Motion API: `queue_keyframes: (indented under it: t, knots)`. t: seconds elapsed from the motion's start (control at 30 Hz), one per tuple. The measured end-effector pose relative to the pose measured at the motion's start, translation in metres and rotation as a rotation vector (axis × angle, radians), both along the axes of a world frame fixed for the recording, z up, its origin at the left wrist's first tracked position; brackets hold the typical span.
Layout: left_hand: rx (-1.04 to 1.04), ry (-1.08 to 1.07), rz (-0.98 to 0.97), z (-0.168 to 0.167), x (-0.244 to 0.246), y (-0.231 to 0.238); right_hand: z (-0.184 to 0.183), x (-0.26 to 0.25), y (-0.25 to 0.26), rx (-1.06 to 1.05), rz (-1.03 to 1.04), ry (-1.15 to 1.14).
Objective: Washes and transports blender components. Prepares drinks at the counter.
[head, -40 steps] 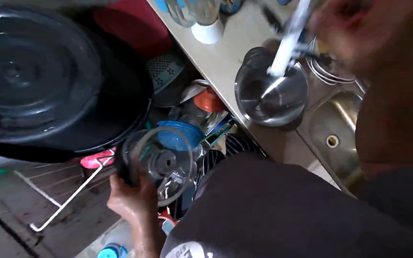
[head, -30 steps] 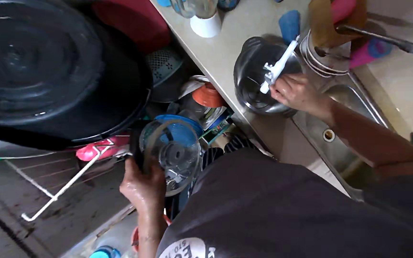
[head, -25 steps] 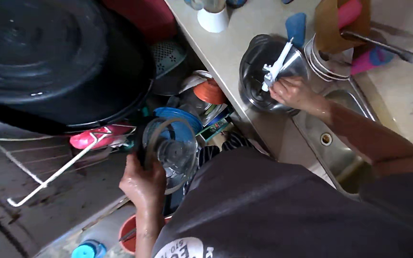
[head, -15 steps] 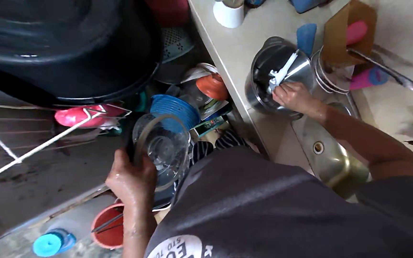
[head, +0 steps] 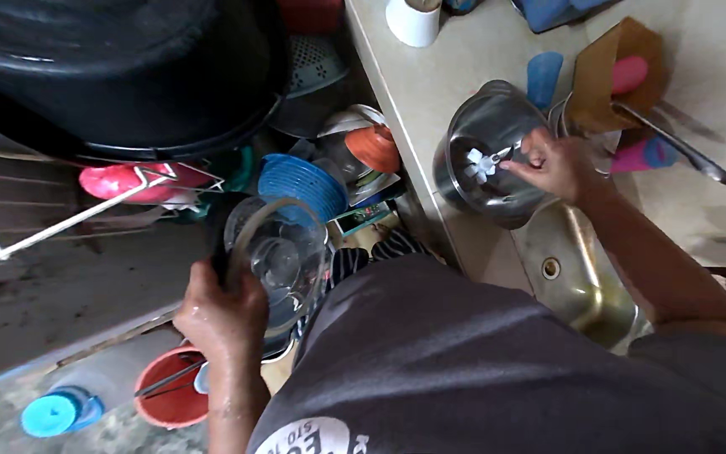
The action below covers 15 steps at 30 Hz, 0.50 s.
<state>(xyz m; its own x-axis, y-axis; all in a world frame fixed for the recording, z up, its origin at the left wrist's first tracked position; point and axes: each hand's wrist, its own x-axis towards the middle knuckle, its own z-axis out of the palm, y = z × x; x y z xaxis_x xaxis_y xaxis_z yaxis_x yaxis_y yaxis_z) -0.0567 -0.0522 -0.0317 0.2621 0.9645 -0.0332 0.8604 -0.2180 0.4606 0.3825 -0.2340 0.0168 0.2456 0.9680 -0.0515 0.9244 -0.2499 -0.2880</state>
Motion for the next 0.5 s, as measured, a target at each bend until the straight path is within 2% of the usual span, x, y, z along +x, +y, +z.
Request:
queue_keyframes:
  t: [0.07,0.13,0.33,0.43,0.5]
  knots:
    - [-0.004,0.012,0.005,0.001,0.000,-0.003,0.003,-0.003,0.002,-0.193,-0.133,0.062]
    - [-0.006,0.015,0.000,0.001,0.002,-0.004,-0.013,-0.003,0.004,-0.306,-0.163,0.116]
    - [-0.003,0.043,-0.017,0.009,0.009,-0.008,-0.056,0.000,0.015,-0.116,0.071,0.154]
    - [0.014,0.041,-0.007,0.008,0.013,-0.011,-0.061,0.005,0.022,-0.090,0.125,0.099]
    - [0.020,0.036,0.005,0.007,0.013,-0.014,-0.053,0.010,0.023,-0.110,0.077,0.105]
